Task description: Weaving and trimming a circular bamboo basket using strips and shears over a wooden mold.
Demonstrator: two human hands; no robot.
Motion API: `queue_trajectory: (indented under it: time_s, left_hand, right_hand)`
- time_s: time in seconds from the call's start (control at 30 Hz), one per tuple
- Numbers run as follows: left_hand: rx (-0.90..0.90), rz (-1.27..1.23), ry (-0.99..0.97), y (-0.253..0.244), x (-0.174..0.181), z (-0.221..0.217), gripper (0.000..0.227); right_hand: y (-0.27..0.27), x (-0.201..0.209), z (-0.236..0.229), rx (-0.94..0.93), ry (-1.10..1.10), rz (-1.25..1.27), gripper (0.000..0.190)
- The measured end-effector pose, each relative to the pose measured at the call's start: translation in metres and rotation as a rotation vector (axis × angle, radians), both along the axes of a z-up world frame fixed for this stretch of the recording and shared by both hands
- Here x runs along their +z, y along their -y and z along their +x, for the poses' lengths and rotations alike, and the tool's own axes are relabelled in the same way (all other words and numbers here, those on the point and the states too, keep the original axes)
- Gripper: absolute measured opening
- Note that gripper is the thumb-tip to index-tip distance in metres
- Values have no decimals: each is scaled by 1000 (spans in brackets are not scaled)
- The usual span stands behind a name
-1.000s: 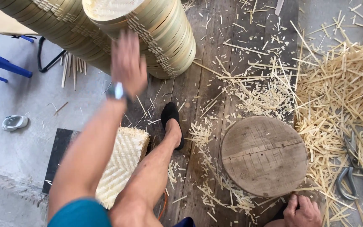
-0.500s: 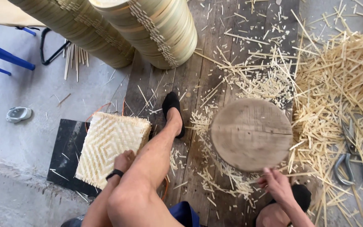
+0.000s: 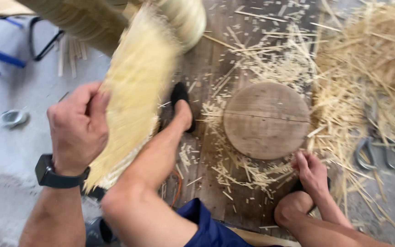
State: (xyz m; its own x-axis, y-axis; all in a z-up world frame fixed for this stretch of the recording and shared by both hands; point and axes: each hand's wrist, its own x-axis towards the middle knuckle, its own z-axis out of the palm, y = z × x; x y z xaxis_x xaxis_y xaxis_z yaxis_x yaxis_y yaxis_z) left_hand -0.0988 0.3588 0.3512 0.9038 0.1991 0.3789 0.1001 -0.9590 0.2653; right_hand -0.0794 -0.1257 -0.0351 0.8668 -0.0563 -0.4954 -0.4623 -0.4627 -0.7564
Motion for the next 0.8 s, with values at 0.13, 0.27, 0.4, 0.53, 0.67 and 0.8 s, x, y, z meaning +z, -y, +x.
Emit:
queue_trajectory:
  time_s: [0.13,0.27,0.4,0.53,0.67,0.8]
  left_hand:
    - [-286,-304,124,58,-24,68,18]
    - [-342,-746,45,75,-201,135,21]
    - [-113,-1099,-321,91,-341,141,21]
    - [-7,-1272,-516,92,-416,130,70]
    - [140,-1352,-542,93,-434,117,48]
    - [221,-1174,-548,98,-415,119,32]
  right_hand:
    - [13,55,41,79,453,455,45]
    - [27,91,72,-6,316,623,49]
    - [15,90,91,-93,-21,253,43]
    - [13,24,92,-101,-106,34,44]
    - [-6,50,80,-89,7,-74,61]
    - [-45,68,85,314,459,-476,77]
